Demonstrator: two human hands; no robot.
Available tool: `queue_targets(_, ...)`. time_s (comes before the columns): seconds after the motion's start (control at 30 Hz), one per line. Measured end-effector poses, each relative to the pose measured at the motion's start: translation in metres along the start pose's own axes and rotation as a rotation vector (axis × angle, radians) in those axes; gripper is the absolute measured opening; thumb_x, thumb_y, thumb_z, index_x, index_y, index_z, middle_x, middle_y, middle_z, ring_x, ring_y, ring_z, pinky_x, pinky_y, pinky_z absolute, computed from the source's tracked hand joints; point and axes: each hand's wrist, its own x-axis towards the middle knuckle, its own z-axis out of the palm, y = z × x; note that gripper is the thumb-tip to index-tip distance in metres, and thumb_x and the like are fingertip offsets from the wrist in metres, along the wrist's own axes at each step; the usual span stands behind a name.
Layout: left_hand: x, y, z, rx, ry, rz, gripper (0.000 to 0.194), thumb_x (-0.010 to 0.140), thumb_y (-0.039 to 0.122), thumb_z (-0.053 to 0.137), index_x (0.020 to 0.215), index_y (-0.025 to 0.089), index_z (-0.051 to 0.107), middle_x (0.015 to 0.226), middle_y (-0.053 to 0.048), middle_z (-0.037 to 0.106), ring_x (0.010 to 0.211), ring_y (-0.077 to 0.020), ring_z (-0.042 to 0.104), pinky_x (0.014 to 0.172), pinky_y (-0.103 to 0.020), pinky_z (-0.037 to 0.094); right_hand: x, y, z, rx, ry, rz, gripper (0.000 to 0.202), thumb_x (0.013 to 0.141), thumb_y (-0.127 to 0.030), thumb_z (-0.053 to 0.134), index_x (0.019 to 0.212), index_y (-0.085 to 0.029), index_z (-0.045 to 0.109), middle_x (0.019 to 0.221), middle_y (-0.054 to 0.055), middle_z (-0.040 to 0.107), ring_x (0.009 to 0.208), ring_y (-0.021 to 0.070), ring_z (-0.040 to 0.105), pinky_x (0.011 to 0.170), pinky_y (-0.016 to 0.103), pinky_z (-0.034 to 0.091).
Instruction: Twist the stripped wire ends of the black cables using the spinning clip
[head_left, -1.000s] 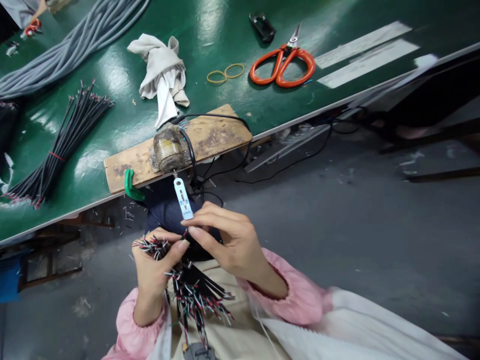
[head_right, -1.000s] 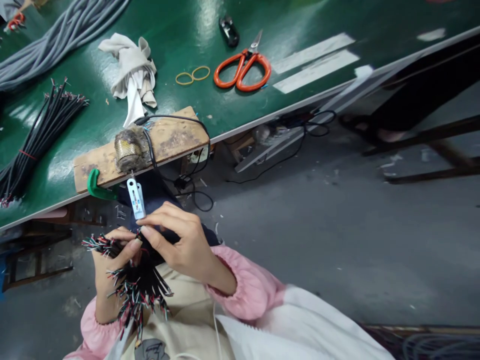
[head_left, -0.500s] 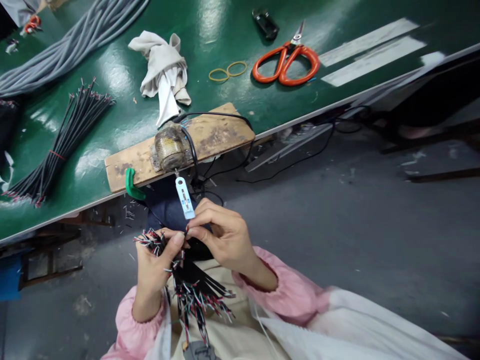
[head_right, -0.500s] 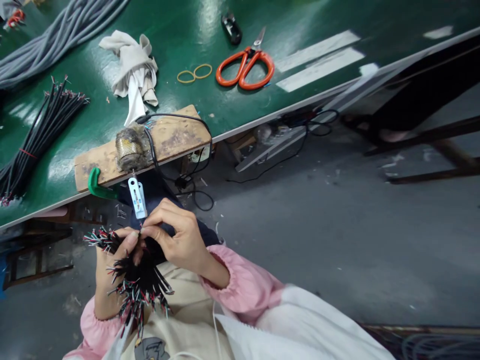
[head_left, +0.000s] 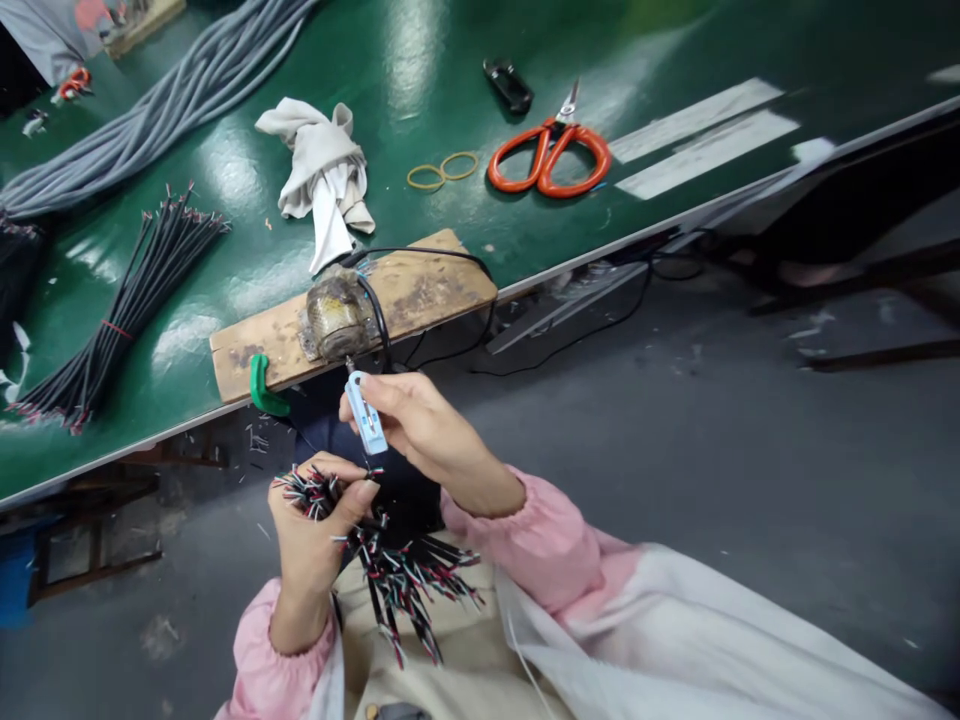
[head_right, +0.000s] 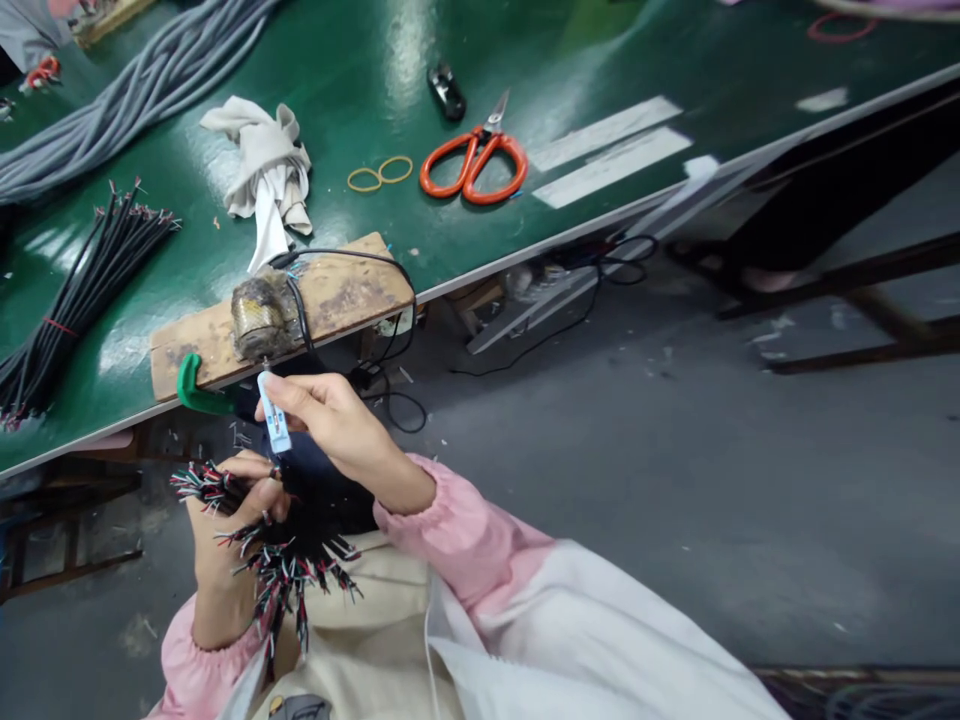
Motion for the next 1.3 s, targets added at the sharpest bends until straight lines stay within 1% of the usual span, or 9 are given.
queue_targets(0.2,0.006,0.0,0.007,0.009,0.008,-0.04,0.012,0.066,0.017,0.085,0.059,0.018,0.075,0.051,0.004,0.063,0.043,-0.007,0.054,0.045,-0.017,0.045,-0.004,0.006,-0.001,0.132,-0.041,0.103,0.054,0.066,-0.068,0.08,0.064,-0.014,0.071,0.057,-0.001,0.06,0.051,0.0078,0.05,0.046,0.02,0.039)
queue_targets(0.43,0.002,-0.001,0.004,0.016,0.004,-0.051,0.015,0.066,0.025,0.088,0.06,0.018,0.076,0.056,0.001,0.067,0.042,-0.0074,0.054,0.043,-0.018,0.044,-0.008,0.021,-0.02,0.194,0.112,0.119,0.057,0.061,-0.072,0.079,0.06,-0.015,0.073,0.055,0.002,0.063,0.054,0.0097,0.049,0.052,0.023,0.039)
queue_targets(0.6,-0.001,-0.007,0.003,-0.041,0.001,-0.135,0.039,0.05,0.049,0.095,0.06,0.017,0.075,0.044,0.003,0.06,0.033,-0.0096,0.05,0.034,-0.02,0.04,-0.029,0.025,-0.03,-0.058,0.195,-0.027,0.037,0.069,-0.054,0.083,0.068,-0.017,0.075,0.058,0.0,0.063,0.055,0.0101,0.048,0.055,0.025,0.039)
queue_targets(0.7,-0.005,-0.01,0.003,-0.068,-0.032,-0.162,0.046,0.057,0.061,0.088,0.06,0.017,0.073,0.043,0.002,0.059,0.033,-0.0103,0.05,0.035,-0.022,0.042,-0.041,0.022,-0.028,-0.244,0.17,-0.123,0.027,0.076,-0.043,0.079,0.067,-0.019,0.073,0.062,0.001,0.066,0.058,0.0128,0.053,0.057,0.027,0.042)
queue_targets(0.8,-0.009,-0.009,0.001,-0.07,-0.072,-0.152,0.041,0.07,0.057,0.082,0.064,0.017,0.075,0.052,-0.001,0.065,0.041,-0.0109,0.055,0.043,-0.022,0.047,-0.05,0.018,-0.023,-0.408,0.132,-0.274,0.018,0.082,-0.031,0.074,0.068,-0.02,0.073,0.065,0.003,0.068,0.058,0.0145,0.055,0.055,0.028,0.043)
queue_targets(0.93,-0.014,0.0,-0.003,0.0,-0.109,-0.193,0.036,0.071,0.05,0.084,0.064,0.016,0.076,0.049,0.001,0.059,0.039,-0.0091,0.048,0.04,-0.021,0.04,-0.056,0.013,-0.015,-0.558,0.078,-0.497,0.013,0.085,-0.019,0.07,0.074,-0.021,0.076,0.07,0.004,0.074,0.062,0.0167,0.06,0.064,0.033,0.049)
queue_targets(1.1,-0.017,0.009,-0.005,0.082,-0.113,-0.219,0.036,0.068,0.048,0.086,0.06,0.015,0.074,0.049,0.002,0.056,0.036,-0.0061,0.042,0.035,-0.02,0.03,-0.055,0.011,-0.013,-0.592,-0.002,-0.566,0.014,0.09,-0.017,0.066,0.085,-0.021,0.078,0.076,0.005,0.076,0.069,0.0178,0.063,0.071,0.035,0.051)
queue_targets(1.23,-0.018,0.012,-0.004,0.086,-0.094,-0.271,0.037,0.06,0.049,0.09,0.065,0.016,0.073,0.043,0.005,0.052,0.032,-0.0059,0.04,0.032,-0.019,0.029,-0.052,0.013,-0.015,-0.567,-0.072,-0.577,0.015,0.093,-0.026,0.066,0.086,-0.022,0.077,0.073,0.005,0.074,0.07,0.0186,0.062,0.07,0.035,0.05)
queue_targets(1.3,-0.018,0.011,-0.004,0.086,-0.078,-0.291,0.04,0.058,0.051,0.091,0.064,0.016,0.071,0.042,0.004,0.054,0.031,-0.0057,0.04,0.03,-0.018,0.029,-0.05,0.014,-0.015,-0.571,-0.065,-0.579,0.021,0.094,-0.033,0.065,0.081,-0.021,0.075,0.072,0.005,0.073,0.067,0.018,0.06,0.069,0.036,0.049)
